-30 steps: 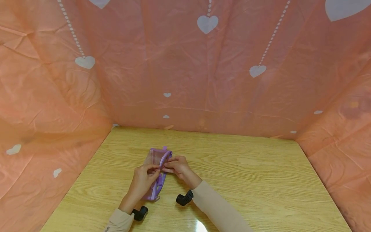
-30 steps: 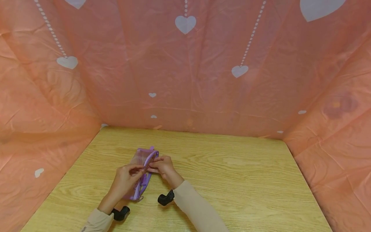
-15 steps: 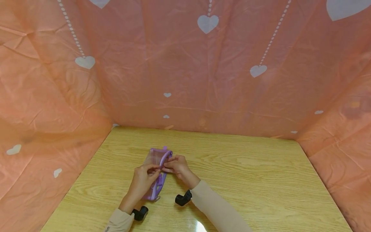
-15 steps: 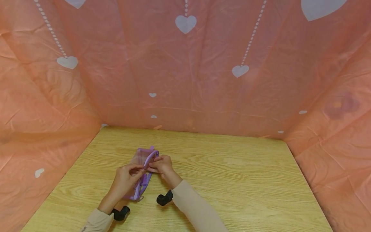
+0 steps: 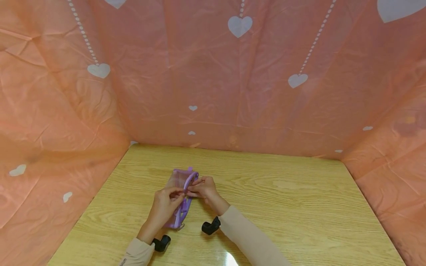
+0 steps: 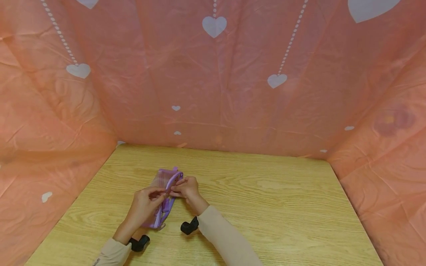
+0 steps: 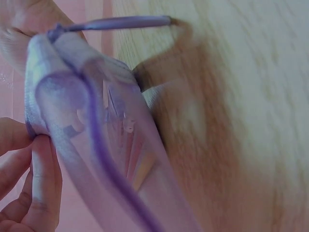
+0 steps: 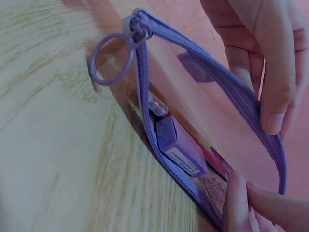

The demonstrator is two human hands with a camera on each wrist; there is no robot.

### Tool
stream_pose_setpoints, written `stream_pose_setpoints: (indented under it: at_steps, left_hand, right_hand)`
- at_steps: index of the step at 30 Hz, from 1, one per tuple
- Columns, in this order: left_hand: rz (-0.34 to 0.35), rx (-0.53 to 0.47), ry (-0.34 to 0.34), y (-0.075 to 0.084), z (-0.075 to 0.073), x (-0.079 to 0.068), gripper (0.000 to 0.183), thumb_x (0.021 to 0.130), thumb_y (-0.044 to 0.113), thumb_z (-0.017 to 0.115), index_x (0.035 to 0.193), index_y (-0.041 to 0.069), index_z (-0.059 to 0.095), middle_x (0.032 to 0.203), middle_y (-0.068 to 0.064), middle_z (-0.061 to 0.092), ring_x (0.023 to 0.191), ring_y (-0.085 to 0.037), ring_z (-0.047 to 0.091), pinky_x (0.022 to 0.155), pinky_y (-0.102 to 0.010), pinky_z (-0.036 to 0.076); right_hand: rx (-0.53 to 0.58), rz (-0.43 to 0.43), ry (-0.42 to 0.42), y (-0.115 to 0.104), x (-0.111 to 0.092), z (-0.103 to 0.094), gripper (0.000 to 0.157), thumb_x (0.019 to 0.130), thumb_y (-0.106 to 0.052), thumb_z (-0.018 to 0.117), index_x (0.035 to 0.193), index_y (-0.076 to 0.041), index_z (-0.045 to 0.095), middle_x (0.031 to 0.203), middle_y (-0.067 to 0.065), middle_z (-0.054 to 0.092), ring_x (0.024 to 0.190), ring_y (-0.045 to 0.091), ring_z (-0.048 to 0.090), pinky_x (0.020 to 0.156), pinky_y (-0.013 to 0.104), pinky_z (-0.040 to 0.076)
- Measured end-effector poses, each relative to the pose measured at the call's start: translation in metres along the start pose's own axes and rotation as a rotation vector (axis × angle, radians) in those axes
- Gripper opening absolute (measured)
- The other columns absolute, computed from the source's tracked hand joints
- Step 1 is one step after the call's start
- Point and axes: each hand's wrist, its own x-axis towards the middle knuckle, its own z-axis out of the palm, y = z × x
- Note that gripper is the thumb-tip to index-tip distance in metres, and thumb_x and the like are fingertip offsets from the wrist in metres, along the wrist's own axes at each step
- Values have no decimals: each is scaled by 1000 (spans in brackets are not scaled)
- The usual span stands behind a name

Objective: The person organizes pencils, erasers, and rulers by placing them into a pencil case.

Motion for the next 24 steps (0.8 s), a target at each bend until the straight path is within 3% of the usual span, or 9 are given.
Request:
stream_pose_setpoints:
  at_steps: [16,24]
  left_hand:
    - [13,-8,2,3,3,2,12,83,-5,77,95,-5,75,82,-8,72,73,-19,70,62,-22,57]
    - [5,-15,2,0,4,0,14,81,-6,77,95,-5,75,79,-7,71,71,-17,68,62,-20,56]
  right_hand:
    - [-24,-23,-11,-5,-2,-6,16,83,22,64,98,24,59,86,31,68,66,25,72,72,41,60]
    - [19,-29,-2,-7,-5,-13,13,86,21,62,98,22,59,88,33,68,65,21,70,74,42,60]
